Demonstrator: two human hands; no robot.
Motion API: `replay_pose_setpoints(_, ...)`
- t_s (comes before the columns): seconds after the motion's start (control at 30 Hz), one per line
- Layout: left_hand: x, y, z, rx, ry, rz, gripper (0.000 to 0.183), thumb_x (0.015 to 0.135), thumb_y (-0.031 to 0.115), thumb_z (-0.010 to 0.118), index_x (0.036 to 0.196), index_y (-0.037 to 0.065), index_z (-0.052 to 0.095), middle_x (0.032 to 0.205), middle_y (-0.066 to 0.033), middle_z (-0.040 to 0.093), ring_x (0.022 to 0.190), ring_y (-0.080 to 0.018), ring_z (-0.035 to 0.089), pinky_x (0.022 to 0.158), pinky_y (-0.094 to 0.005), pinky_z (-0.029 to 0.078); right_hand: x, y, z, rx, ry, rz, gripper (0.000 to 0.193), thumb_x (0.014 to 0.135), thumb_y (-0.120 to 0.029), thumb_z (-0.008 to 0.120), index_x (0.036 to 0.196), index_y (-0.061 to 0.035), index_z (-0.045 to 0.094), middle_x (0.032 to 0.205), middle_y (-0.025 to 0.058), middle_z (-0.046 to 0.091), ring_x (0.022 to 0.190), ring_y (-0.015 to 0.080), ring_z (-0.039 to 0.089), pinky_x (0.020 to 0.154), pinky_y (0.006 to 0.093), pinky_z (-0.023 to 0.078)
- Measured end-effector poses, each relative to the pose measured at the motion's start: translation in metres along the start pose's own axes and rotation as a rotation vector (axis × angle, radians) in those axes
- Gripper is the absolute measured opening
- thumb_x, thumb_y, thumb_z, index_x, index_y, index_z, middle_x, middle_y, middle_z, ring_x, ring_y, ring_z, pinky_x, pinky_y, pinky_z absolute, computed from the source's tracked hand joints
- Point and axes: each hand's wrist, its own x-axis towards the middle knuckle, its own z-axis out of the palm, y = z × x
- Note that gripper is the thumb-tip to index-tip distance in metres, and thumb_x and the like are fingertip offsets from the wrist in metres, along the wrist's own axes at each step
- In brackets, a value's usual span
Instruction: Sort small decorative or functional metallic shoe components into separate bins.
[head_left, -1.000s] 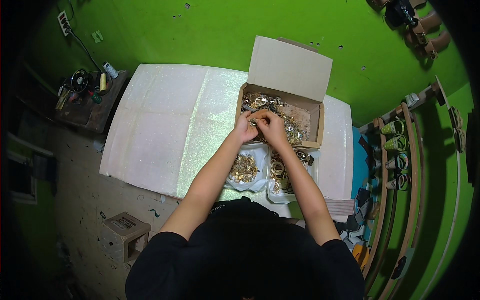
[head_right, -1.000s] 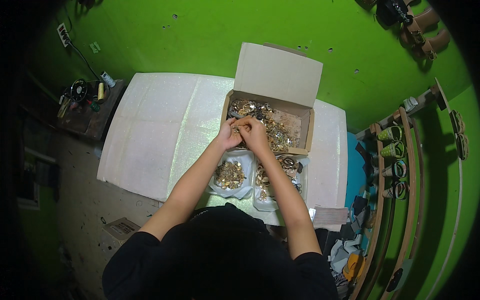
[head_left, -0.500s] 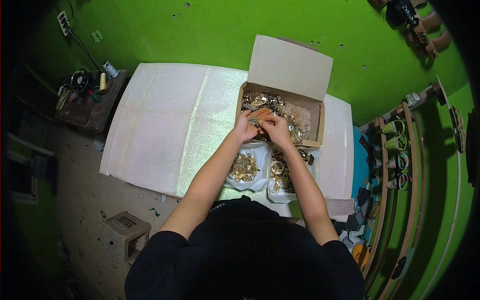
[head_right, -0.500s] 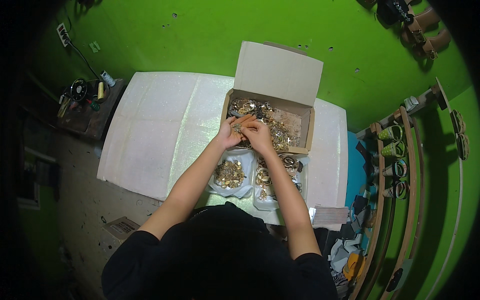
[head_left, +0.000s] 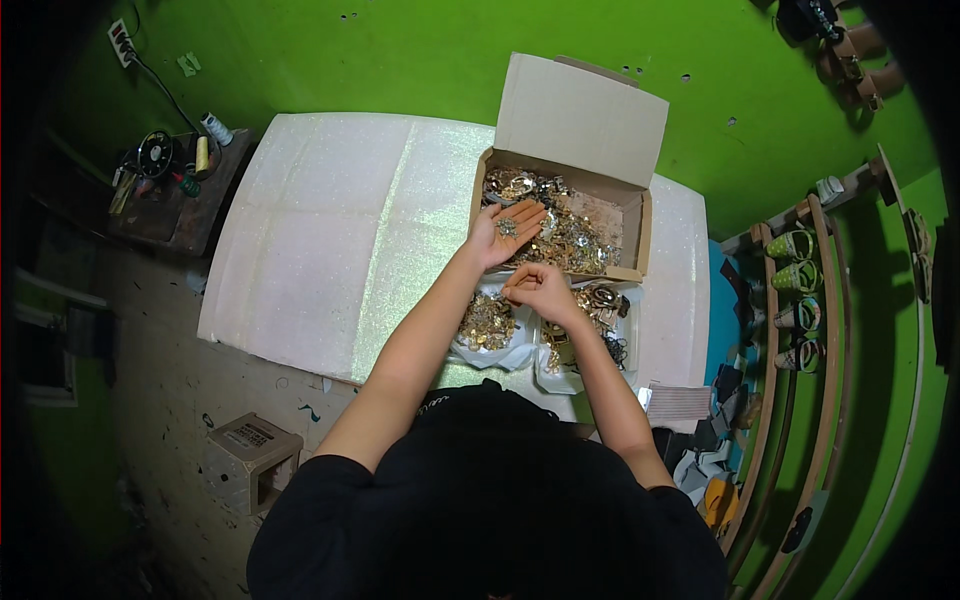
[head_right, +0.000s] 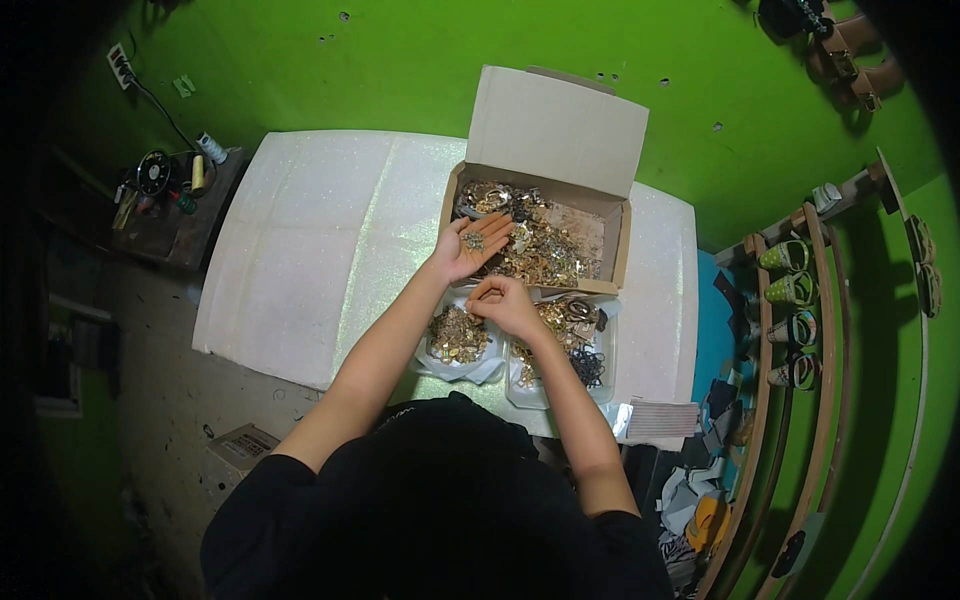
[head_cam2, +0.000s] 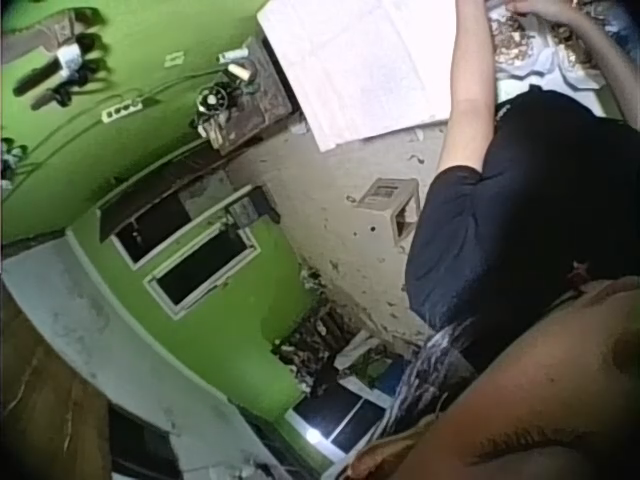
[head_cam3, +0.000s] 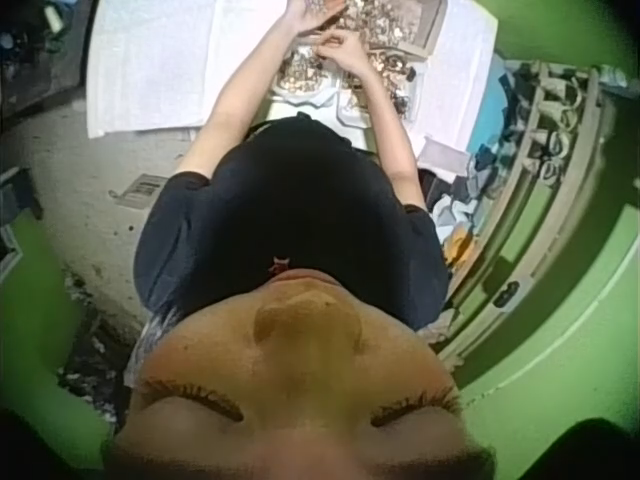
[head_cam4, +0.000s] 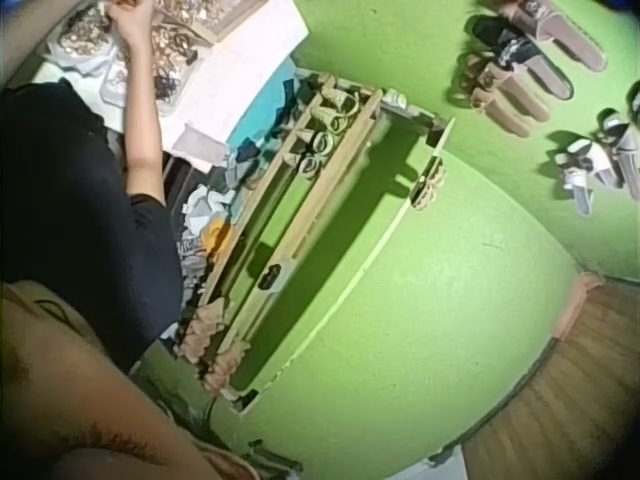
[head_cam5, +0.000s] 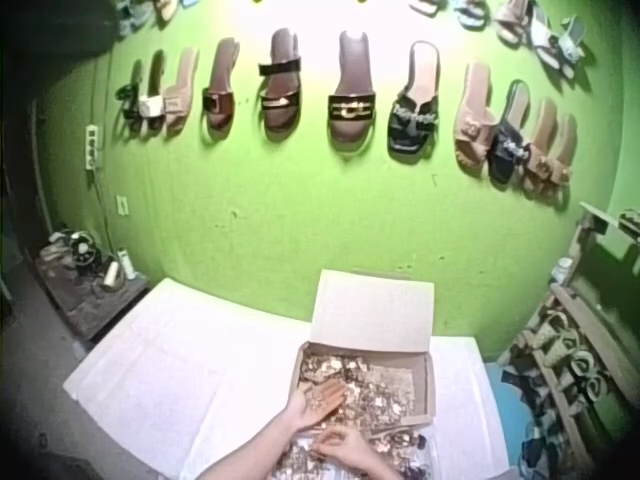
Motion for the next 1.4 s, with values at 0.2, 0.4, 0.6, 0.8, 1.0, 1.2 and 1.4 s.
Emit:
replay_pose_setpoints(0.2,-0.002,0.000,-0.001,-0.005,-0.019,-0.006,0.051,0.089,0.028,0.010,0.118,-0.005,0.035,0.122,-0.0183,0.040,0.114,-0.0298,0.039,0.089,-0.0400,0.039,-0.011,-0.020,0.006,-0.276,-0.041,0.045,0.010,0.076,-0.004,0.054,0.083,0.0017,0.059,0.070,0.0044,0.060,0.060,0.0071,0.056,0.053,0.0194,0.043)
replay_pose_setpoints(0.4,-0.002,-0.001,0.000,-0.007,-0.032,-0.007,0.051,0.088,0.029,0.011,0.118,-0.006,0.035,0.121,-0.0187,0.040,0.114,-0.0297,0.038,0.091,-0.0404,0.038,-0.001,-0.041,-0.004,-0.481,0.120,-0.032,0.015,0.075,-0.002,0.053,0.088,0.0010,0.058,0.074,0.0066,0.061,0.064,0.0114,0.058,0.055,0.0234,0.045)
replay_pose_setpoints(0.6,0.000,-0.001,-0.003,0.049,-0.018,-0.006,0.051,0.088,0.029,0.013,0.117,-0.007,0.035,0.120,-0.0192,0.041,0.111,-0.0298,0.040,0.094,-0.0396,0.033,0.032,-0.045,-0.005,-0.919,0.249,-0.441,0.027,0.068,-0.002,0.055,0.095,-0.0015,0.056,0.093,0.0135,0.054,0.083,0.0255,0.054,0.073,0.0315,0.044)
replay_pose_setpoints(0.8,0.011,0.001,-0.024,0.089,-0.023,-0.051,0.047,0.086,0.034,0.022,0.114,0.000,0.040,0.115,-0.0168,0.044,0.107,-0.0280,0.043,0.093,-0.0401,0.033,0.053,-0.038,0.004,-1.221,0.274,-0.578,0.032,0.066,0.000,0.054,0.097,-0.0017,0.054,0.097,0.0140,0.049,0.089,0.0319,0.048,0.079,0.0365,0.041)
replay_pose_setpoints(1.0,0.014,0.001,-0.031,0.086,-0.024,-0.043,0.047,0.087,0.034,0.022,0.113,0.000,0.040,0.114,-0.0167,0.046,0.106,-0.0282,0.045,0.093,-0.0400,0.034,0.064,-0.031,0.004,-1.303,0.311,-0.525,0.023,0.067,0.001,0.049,0.089,0.0044,0.054,0.090,0.0199,0.049,0.086,0.0345,0.050,0.075,0.0388,0.042)
replay_pose_setpoints(1.2,0.008,0.000,-0.020,0.087,-0.047,-0.030,0.048,0.087,0.033,0.020,0.113,-0.001,0.044,0.114,-0.0164,0.048,0.106,-0.0277,0.045,0.093,-0.0375,0.034,0.066,-0.029,0.002,-1.280,0.293,-0.517,0.016,0.065,0.003,0.048,0.081,0.0061,0.053,0.087,0.0211,0.050,0.081,0.0358,0.052,0.069,0.0394,0.044)
replay_pose_setpoints(1.4,0.007,0.000,-0.018,0.095,-0.036,-0.026,0.049,0.088,0.033,0.019,0.111,0.000,0.047,0.113,-0.0155,0.049,0.105,-0.0267,0.046,0.092,-0.0357,0.035,0.069,-0.027,-0.001,-1.201,0.273,-0.591,0.018,0.060,0.003,0.053,0.077,0.0062,0.053,0.078,0.0192,0.053,0.077,0.0345,0.053,0.067,0.0395,0.045)
